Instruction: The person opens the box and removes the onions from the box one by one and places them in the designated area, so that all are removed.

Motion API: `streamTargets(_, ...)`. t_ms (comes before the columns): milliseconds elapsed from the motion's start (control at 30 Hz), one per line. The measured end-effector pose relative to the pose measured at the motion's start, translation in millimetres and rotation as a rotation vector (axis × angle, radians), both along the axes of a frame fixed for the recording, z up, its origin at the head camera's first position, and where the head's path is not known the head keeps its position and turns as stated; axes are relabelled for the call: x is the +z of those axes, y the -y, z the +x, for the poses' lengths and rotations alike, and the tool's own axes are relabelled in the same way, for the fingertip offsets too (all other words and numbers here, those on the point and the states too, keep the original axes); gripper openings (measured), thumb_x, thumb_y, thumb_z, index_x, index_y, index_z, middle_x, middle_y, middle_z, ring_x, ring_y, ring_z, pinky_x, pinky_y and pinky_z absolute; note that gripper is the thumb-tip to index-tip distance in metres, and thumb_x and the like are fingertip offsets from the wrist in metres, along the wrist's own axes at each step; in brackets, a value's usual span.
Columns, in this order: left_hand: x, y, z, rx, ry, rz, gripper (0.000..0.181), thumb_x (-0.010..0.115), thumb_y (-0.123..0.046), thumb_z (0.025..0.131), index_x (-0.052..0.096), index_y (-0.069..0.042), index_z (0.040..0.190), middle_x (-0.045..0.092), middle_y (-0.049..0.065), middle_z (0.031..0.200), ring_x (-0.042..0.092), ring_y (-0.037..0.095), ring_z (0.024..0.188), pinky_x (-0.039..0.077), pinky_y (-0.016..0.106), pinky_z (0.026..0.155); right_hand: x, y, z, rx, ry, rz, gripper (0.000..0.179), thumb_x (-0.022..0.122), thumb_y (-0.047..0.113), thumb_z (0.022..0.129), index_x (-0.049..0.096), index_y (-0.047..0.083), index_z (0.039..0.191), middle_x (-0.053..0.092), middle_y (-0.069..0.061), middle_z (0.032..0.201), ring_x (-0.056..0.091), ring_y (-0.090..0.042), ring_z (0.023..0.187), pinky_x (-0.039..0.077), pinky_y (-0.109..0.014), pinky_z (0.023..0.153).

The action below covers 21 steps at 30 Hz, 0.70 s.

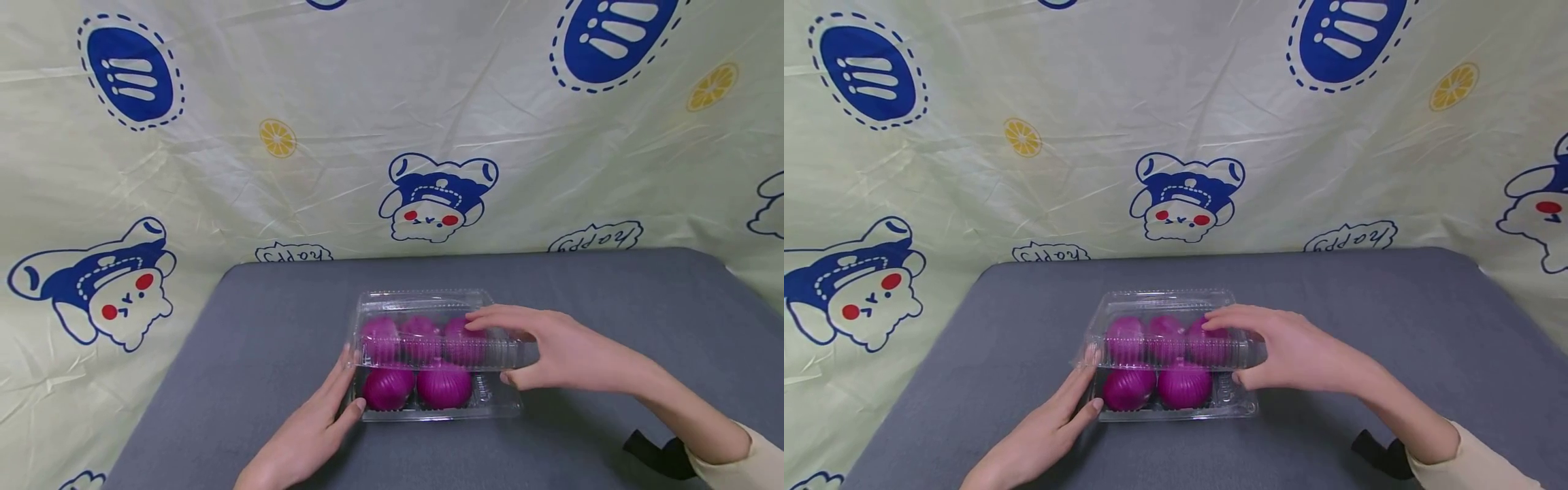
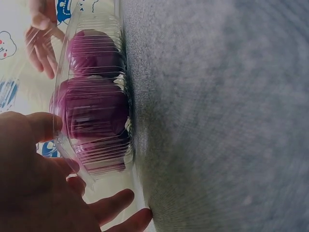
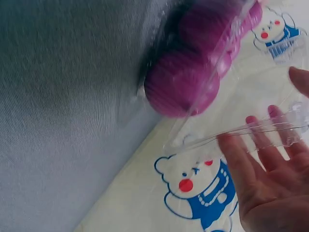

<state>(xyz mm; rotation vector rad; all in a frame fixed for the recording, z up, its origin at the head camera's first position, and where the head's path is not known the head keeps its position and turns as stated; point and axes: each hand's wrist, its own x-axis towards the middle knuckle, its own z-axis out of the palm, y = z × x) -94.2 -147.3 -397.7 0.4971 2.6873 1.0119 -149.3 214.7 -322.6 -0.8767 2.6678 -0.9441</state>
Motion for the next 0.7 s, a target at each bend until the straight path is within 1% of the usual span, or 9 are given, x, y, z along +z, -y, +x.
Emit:
streamTargets(67, 0.2, -0.3, 0.4, 0.004, 0.000, -0.004, 0.067, 0.037, -0.058, 0.101, 0.010, -0.034, 0.158, 0.000, -0.015, 0.162, 0.014, 0.014, 0.146, 0.028, 0.053, 0.111, 1.5, -4, -5.8, -0.004, 0.006, -0.052, 0.056, 0.078, 0.034, 0.084, 0.057, 0.038, 0.135, 0.052, 0.015, 0.139, 0.047, -0.023, 0.128, 0.048, -0.055, 0.092)
streamTargets(133, 0.2, -0.4, 0.6, 0.008, -0.004, -0.002, 0.067, 0.037, -0.058, 0.102, 0.011, -0.034, 0.158, 0.001, -0.015, 0.162, 0.015, 0.013, 0.146, 0.028, 0.053, 0.111, 2.6, -7, -12.2, -0.023, -0.005, -0.117, 0.053, 0.076, 0.033, 0.087, 0.056, 0.034, 0.137, 0.054, 0.013, 0.137, 0.049, -0.020, 0.126, 0.048, -0.052, 0.091)
streamTargets(267, 0.7, -0.1, 1.1, 0.012, -0.010, 0.007, 0.067, 0.038, -0.057, 0.101, 0.012, -0.034, 0.158, 0.001, -0.018, 0.162, 0.016, 0.012, 0.146, 0.029, 0.053, 0.111, 2.1, -10, -23.6, -0.117, -0.079, -0.222, 0.051, 0.072, 0.025, 0.091, 0.056, 0.027, 0.139, 0.057, 0.007, 0.135, 0.052, -0.017, 0.121, 0.047, -0.051, 0.091)
streamTargets(367, 1.0, 0.6, 1.6, 0.019, -0.014, 0.007, 0.067, 0.039, -0.057, 0.101, 0.013, -0.034, 0.158, 0.002, -0.019, 0.162, 0.017, 0.012, 0.146, 0.029, 0.053, 0.111, -0.7, -8, -31.3, -0.197, -0.099, -0.300, 0.045, 0.067, 0.024, 0.095, 0.056, 0.027, 0.139, 0.056, 0.005, 0.136, 0.053, -0.018, 0.120, 0.047, -0.052, 0.094)
streamTargets(433, 1.1, 0.8, 1.8, 0.020, -0.007, 0.011, 0.067, 0.040, -0.057, 0.101, 0.013, -0.034, 0.158, 0.002, -0.019, 0.162, 0.017, 0.012, 0.146, 0.029, 0.053, 0.111, -2.9, -5, -36.4, -0.227, -0.108, -0.356, 0.043, 0.061, 0.024, 0.098, 0.054, 0.027, 0.141, 0.055, 0.004, 0.138, 0.053, -0.020, 0.120, 0.046, -0.051, 0.094)
streamTargets(467, 1.4, 0.7, 1.9, 0.021, 0.001, 0.013, 0.067, 0.039, -0.058, 0.101, 0.012, -0.035, 0.158, 0.002, -0.019, 0.162, 0.017, 0.012, 0.146, 0.029, 0.053, 0.111, -3.8, -4, -38.9, -0.236, -0.113, -0.382, 0.043, 0.058, 0.023, 0.100, 0.053, 0.027, 0.143, 0.053, 0.003, 0.141, 0.051, -0.021, 0.123, 0.045, -0.053, 0.095)
streamTargets(600, 1.9, 0.0, 2.1, 0.019, 0.032, 0.027, 0.068, 0.039, -0.059, 0.100, 0.011, -0.037, 0.158, 0.001, -0.020, 0.162, 0.015, 0.011, 0.146, 0.028, 0.054, 0.111, -7.3, -1, -48.0, -0.247, -0.150, -0.443, 0.047, 0.049, 0.024, 0.104, 0.043, 0.029, 0.150, 0.046, 0.000, 0.149, 0.057, -0.026, 0.110, 0.042, -0.060, 0.096)
streamTargets(667, 2.1, -0.5, 2.2, 0.020, 0.037, 0.030, 0.068, 0.040, -0.059, 0.100, 0.011, -0.038, 0.157, 0.001, -0.021, 0.162, 0.015, 0.011, 0.146, 0.028, 0.054, 0.111, -9.6, -1, -52.5, -0.255, -0.160, -0.463, 0.047, 0.047, 0.025, 0.105, 0.040, 0.033, 0.151, 0.047, 0.000, 0.148, 0.060, -0.025, 0.105, 0.042, -0.058, 0.097)
streamTargets(700, 2.2, -0.7, 2.2, 0.019, 0.036, 0.032, 0.068, 0.040, -0.059, 0.100, 0.011, -0.038, 0.157, 0.001, -0.021, 0.162, 0.014, 0.011, 0.146, 0.028, 0.054, 0.111, -11.1, -1, -55.1, -0.254, -0.162, -0.480, 0.047, 0.046, 0.025, 0.106, 0.040, 0.034, 0.151, 0.050, 0.000, 0.146, 0.061, -0.024, 0.103, 0.044, -0.054, 0.096)
